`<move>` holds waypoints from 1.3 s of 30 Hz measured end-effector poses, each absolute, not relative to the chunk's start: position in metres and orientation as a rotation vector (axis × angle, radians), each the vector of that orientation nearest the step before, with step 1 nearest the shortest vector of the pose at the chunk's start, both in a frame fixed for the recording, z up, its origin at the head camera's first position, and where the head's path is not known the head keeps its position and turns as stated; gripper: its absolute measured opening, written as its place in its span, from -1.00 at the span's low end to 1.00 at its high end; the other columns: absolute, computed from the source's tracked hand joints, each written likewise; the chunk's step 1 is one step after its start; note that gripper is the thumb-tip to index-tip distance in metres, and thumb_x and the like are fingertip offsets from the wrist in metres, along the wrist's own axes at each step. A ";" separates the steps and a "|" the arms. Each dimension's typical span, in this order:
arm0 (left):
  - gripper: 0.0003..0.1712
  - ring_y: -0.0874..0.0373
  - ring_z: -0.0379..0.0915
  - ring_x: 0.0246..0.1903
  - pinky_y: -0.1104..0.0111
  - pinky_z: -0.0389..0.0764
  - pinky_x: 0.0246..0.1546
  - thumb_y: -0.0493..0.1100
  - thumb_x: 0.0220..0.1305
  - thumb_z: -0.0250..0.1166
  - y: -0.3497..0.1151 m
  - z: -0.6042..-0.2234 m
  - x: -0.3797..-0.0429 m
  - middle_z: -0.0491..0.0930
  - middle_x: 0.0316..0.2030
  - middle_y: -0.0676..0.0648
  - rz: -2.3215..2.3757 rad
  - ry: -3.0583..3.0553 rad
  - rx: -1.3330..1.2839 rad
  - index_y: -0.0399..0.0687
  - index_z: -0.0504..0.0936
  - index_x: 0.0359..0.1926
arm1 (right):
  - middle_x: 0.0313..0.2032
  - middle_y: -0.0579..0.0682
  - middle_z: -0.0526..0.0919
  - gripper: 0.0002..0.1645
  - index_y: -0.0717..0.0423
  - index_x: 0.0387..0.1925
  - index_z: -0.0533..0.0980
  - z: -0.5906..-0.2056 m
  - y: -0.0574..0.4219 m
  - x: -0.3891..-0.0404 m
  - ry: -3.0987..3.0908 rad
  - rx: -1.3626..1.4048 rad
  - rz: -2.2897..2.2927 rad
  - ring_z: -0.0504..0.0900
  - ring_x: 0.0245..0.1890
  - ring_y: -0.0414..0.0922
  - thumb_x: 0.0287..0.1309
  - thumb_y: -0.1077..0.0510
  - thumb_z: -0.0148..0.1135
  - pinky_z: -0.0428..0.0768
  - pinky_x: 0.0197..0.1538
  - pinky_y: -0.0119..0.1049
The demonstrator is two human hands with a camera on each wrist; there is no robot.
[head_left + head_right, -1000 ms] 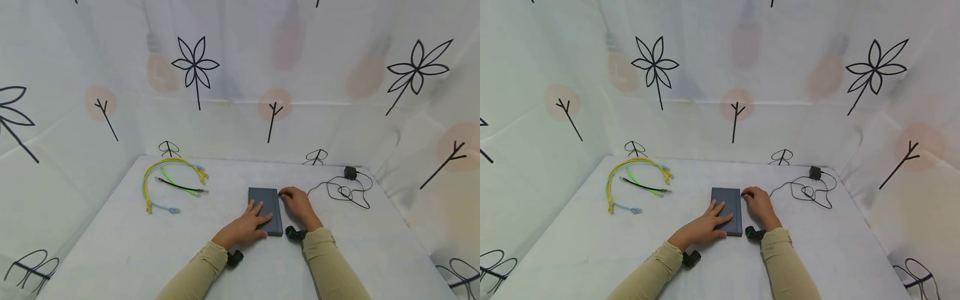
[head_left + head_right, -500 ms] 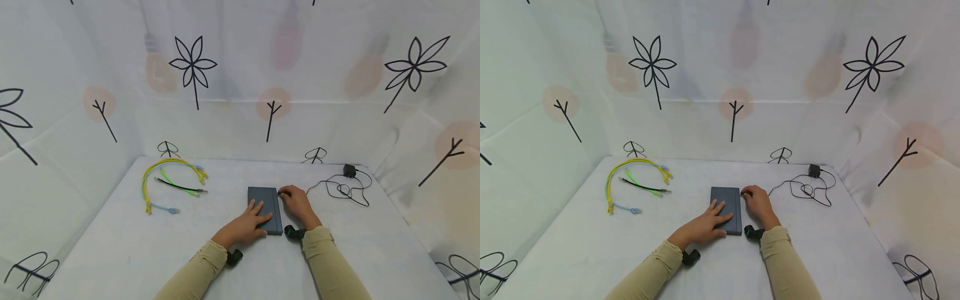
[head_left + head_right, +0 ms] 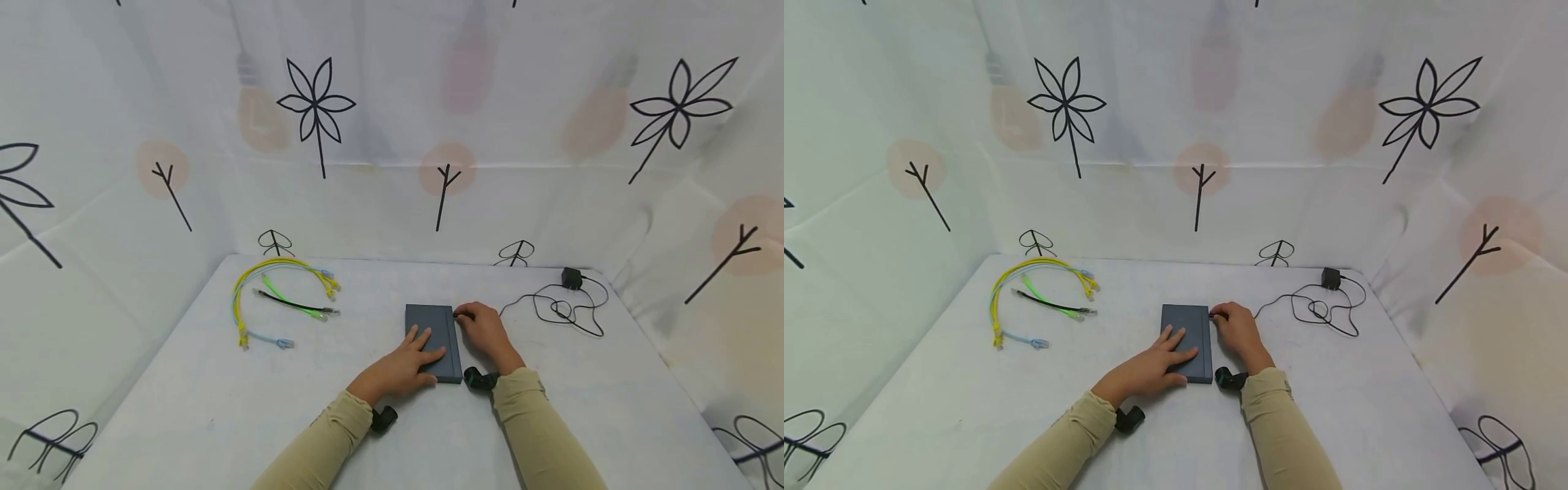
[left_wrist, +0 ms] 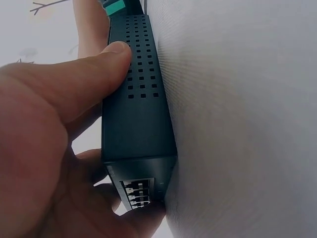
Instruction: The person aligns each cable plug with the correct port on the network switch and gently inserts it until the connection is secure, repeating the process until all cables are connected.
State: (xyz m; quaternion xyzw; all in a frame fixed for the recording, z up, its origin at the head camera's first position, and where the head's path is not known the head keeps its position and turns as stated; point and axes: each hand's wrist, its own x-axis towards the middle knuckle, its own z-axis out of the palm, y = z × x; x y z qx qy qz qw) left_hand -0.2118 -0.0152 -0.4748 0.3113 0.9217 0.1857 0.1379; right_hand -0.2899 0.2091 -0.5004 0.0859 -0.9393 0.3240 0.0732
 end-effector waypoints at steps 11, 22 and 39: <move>-0.31 -0.14 -0.43 0.52 0.02 0.15 0.43 0.14 0.35 0.16 -0.015 -0.476 -0.212 -0.18 0.54 -0.10 0.574 2.664 0.891 0.32 0.20 0.45 | 0.03 0.19 0.64 -0.72 0.18 0.00 0.59 -0.496 0.210 -0.291 -2.901 0.291 0.966 0.55 0.12 0.16 0.37 0.19 0.06 0.47 0.17 0.11; -0.32 -0.11 -0.44 0.53 0.02 0.15 0.43 0.15 0.36 0.15 -0.016 -0.478 -0.210 -0.19 0.54 -0.08 0.616 2.664 0.877 0.33 0.20 0.45 | 0.01 0.21 0.62 -0.70 0.21 0.01 0.58 -0.496 0.209 -0.290 -2.920 0.331 0.905 0.55 0.10 0.17 0.39 0.17 0.05 0.48 0.15 0.10; -0.37 -0.09 -0.34 0.53 0.06 0.16 0.43 0.12 0.36 0.16 -0.014 -0.485 -0.216 -0.10 0.53 -0.10 0.626 2.715 0.895 0.33 0.28 0.41 | 0.09 0.24 0.55 -0.69 0.25 0.03 0.59 -0.491 0.201 -0.281 -2.779 0.327 0.815 0.53 0.12 0.20 0.31 0.22 0.14 0.48 0.15 0.12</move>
